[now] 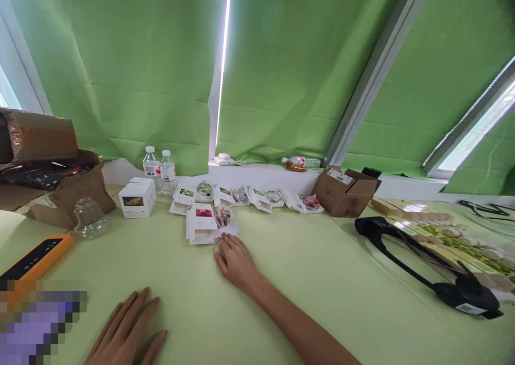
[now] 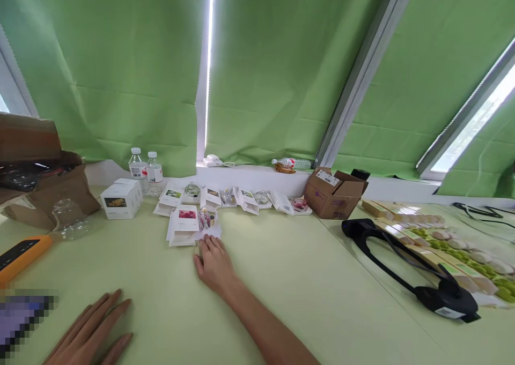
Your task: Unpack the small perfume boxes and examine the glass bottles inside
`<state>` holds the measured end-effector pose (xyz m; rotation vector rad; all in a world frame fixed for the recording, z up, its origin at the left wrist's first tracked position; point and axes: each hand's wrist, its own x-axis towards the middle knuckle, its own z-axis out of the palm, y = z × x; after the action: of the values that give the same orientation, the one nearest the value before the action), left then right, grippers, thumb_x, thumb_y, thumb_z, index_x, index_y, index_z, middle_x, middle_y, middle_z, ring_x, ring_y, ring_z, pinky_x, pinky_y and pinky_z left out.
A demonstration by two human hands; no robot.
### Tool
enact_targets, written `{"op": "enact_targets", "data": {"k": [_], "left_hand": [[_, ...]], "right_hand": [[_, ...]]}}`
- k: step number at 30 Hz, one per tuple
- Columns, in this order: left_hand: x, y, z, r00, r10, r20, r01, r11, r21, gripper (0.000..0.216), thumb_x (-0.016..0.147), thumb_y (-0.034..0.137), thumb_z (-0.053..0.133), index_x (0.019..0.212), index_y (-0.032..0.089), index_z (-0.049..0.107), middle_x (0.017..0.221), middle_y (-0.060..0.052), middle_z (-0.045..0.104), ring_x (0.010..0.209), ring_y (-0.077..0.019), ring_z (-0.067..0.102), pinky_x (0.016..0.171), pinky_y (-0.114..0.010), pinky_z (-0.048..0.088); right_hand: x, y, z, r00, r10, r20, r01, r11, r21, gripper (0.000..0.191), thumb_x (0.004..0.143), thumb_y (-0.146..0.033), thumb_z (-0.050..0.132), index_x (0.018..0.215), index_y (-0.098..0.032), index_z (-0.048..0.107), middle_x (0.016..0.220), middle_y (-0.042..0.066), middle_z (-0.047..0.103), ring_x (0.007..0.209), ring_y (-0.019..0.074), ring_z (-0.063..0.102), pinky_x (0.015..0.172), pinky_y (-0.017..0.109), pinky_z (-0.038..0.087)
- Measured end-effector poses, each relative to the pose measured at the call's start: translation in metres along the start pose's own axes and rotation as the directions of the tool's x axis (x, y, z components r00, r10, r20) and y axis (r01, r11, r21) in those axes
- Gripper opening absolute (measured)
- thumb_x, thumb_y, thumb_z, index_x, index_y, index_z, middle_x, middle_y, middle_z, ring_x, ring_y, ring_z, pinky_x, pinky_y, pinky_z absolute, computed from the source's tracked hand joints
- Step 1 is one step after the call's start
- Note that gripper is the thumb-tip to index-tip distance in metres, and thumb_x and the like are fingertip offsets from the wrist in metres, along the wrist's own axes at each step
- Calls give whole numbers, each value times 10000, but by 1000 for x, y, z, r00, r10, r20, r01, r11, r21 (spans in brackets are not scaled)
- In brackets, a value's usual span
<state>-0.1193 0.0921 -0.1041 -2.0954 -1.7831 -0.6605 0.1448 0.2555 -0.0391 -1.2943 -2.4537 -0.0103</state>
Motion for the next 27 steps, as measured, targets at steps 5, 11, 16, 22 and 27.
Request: {"op": "enact_targets", "data": {"k": [5, 11, 16, 22, 27], "left_hand": [[11, 18, -26, 988, -128, 91, 125, 991, 44, 534, 832, 580, 474, 1227, 246, 607, 1364, -64, 536, 1251, -307, 495, 1015, -499, 437], [88, 45, -63, 1000, 13, 28, -11, 998, -66, 390, 911, 468, 430, 1161, 234, 618, 1242, -86, 619, 1102, -264, 594, 962, -408, 445], [169, 56, -57, 1000, 13, 28, -4, 952, -305, 379, 949, 446, 331, 864, 201, 606, 873, -47, 642, 703, -156, 594, 651, -262, 437], [176, 50, -10, 973, -224, 47, 211, 798, -564, 355, 909, 470, 393, 707, 201, 507, 646, 12, 552, 581, -137, 490, 565, -245, 359], [168, 47, 7, 929, -296, 222, 364, 625, -690, 354, 888, 534, 411, 818, 202, 513, 618, 30, 546, 535, -132, 496, 522, -237, 351]], "right_hand": [[-4, 2, -5, 1000, -17, 21, 17, 1000, 5, 454, 939, -357, 405, 1307, -123, 530, 1366, 128, 519, 1287, 229, 448, 1091, 371, 316], [-18, -6, -19, 997, -56, 46, 58, 997, -45, 389, 940, -327, 411, 1238, -149, 587, 1304, 113, 577, 1209, 229, 514, 1030, 357, 368], [-33, -12, -25, 991, -122, 53, 128, 985, -120, 378, 950, -310, 384, 1206, -139, 605, 1225, 133, 622, 1109, 241, 567, 977, 360, 403], [-37, -9, -25, 987, -149, 58, 156, 978, -142, 371, 956, -286, 371, 1216, -154, 601, 1203, 114, 639, 1086, 230, 574, 966, 343, 407], [-34, -7, -32, 982, -154, 108, 165, 981, -102, 367, 970, -274, 338, 1124, -165, 652, 1124, 98, 680, 1032, 225, 601, 942, 335, 418]]}}
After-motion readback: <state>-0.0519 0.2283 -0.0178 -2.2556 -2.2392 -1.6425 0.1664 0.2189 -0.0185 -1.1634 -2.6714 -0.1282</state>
